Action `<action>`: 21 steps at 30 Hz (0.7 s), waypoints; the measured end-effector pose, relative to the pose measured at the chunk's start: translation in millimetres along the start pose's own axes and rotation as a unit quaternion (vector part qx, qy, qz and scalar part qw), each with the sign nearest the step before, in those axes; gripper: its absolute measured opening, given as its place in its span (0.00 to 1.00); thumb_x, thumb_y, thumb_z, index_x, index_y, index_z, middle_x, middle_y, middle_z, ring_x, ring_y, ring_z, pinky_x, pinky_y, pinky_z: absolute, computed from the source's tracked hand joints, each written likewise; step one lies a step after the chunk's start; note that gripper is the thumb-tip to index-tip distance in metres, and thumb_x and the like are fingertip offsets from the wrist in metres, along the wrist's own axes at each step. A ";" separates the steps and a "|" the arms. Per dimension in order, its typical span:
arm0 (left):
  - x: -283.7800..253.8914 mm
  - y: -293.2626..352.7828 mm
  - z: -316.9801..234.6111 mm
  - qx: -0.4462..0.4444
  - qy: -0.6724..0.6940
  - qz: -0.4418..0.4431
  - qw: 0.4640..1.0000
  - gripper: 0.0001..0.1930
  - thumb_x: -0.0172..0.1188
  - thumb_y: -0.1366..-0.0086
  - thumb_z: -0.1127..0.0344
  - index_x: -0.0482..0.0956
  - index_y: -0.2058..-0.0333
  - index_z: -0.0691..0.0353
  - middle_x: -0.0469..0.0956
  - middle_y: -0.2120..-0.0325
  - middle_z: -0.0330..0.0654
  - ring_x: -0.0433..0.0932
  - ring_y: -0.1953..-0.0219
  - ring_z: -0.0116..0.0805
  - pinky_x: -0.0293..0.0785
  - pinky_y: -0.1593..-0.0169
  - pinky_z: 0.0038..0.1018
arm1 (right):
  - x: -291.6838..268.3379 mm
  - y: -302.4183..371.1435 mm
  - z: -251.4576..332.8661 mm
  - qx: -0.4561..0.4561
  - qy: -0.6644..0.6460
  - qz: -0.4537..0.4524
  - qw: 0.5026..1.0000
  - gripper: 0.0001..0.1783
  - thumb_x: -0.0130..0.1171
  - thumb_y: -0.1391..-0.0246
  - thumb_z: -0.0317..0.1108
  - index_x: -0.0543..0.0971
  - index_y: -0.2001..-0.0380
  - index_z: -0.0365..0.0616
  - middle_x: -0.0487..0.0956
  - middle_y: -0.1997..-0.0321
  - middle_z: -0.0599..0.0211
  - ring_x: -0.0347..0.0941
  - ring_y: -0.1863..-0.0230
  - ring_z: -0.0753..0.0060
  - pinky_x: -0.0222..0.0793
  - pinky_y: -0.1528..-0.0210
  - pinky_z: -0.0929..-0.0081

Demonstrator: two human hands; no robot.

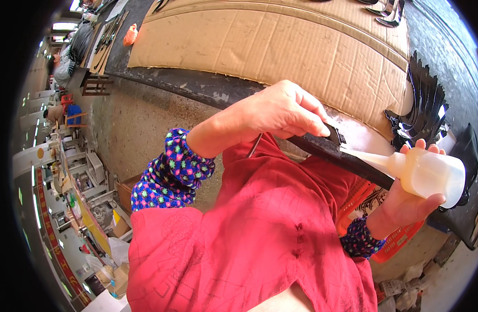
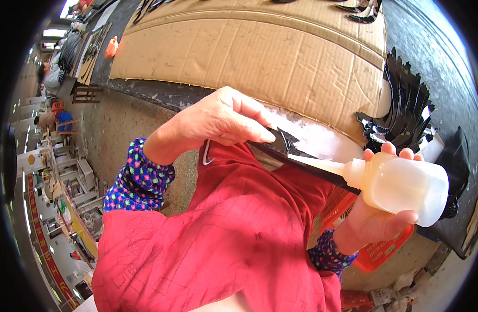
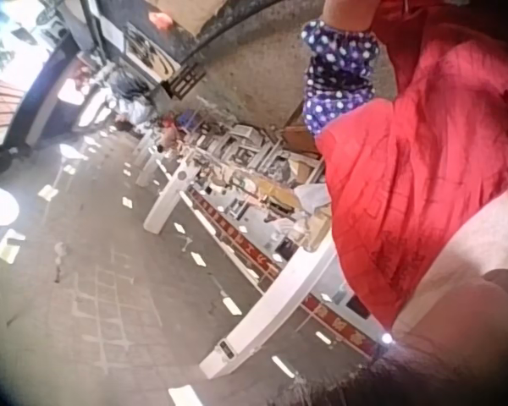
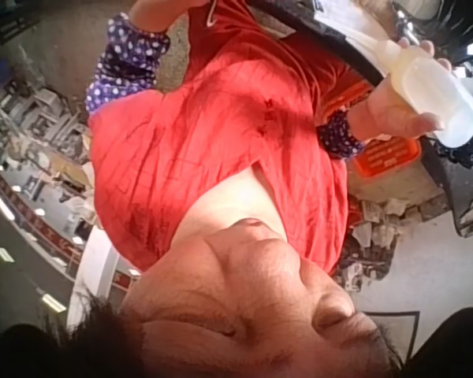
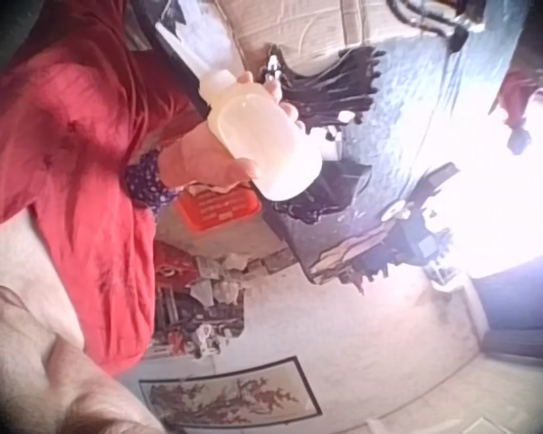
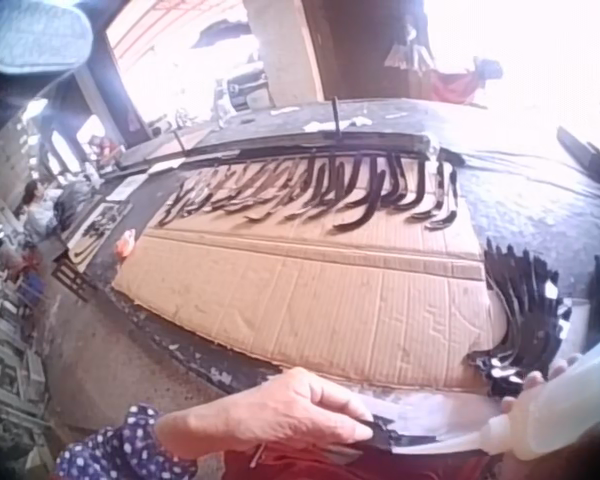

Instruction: The recorder applies glue to several black shoe components using a squeeze bottle at a workbench.

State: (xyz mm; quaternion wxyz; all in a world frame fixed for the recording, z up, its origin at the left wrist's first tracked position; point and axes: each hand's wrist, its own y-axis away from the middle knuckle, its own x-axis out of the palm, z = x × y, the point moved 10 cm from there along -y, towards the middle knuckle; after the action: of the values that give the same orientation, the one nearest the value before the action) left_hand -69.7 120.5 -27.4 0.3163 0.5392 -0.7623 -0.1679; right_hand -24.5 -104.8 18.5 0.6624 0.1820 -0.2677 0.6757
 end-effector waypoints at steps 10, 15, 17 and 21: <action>3.1 2.2 1.2 -0.011 -0.002 -0.002 1.000 0.10 0.61 0.51 0.68 0.76 0.70 0.65 0.61 0.89 0.27 0.54 0.88 0.12 0.47 0.85 0.13 | -0.9 -0.4 2.2 -0.026 0.033 -0.041 0.998 0.46 0.58 0.62 0.57 0.55 0.48 0.35 0.62 0.48 0.52 0.58 0.47 0.44 0.61 0.51 0.48; 4.6 3.1 3.5 -0.022 -0.015 -0.009 1.000 0.09 0.61 0.52 0.68 0.76 0.70 0.64 0.64 0.88 0.27 0.55 0.87 0.12 0.49 0.85 0.12 | 3.5 -1.0 0.4 -0.024 0.029 -0.035 0.999 0.45 0.58 0.61 0.57 0.55 0.48 0.35 0.62 0.48 0.52 0.58 0.47 0.44 0.61 0.52 0.48; 7.3 3.8 3.5 -0.027 -0.017 -0.004 0.999 0.09 0.61 0.52 0.68 0.77 0.71 0.64 0.64 0.87 0.27 0.56 0.87 0.12 0.49 0.84 0.12 | 5.5 -1.3 0.3 -0.027 0.035 -0.032 0.999 0.45 0.57 0.61 0.57 0.55 0.48 0.36 0.62 0.48 0.52 0.58 0.47 0.44 0.62 0.52 0.48; 9.3 5.1 2.4 -0.028 -0.019 -0.007 0.999 0.10 0.61 0.51 0.69 0.75 0.69 0.65 0.65 0.87 0.27 0.55 0.87 0.11 0.48 0.85 0.12 | 7.0 -2.0 0.3 -0.032 0.039 -0.038 0.998 0.45 0.57 0.61 0.57 0.56 0.48 0.36 0.62 0.48 0.53 0.59 0.47 0.45 0.62 0.52 0.49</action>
State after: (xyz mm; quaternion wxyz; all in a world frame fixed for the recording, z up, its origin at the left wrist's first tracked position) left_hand -77.0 113.5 -23.4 0.3156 0.5322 -0.7594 -0.2012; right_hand -22.9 -99.4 23.2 0.7029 0.1441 -0.2563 0.6477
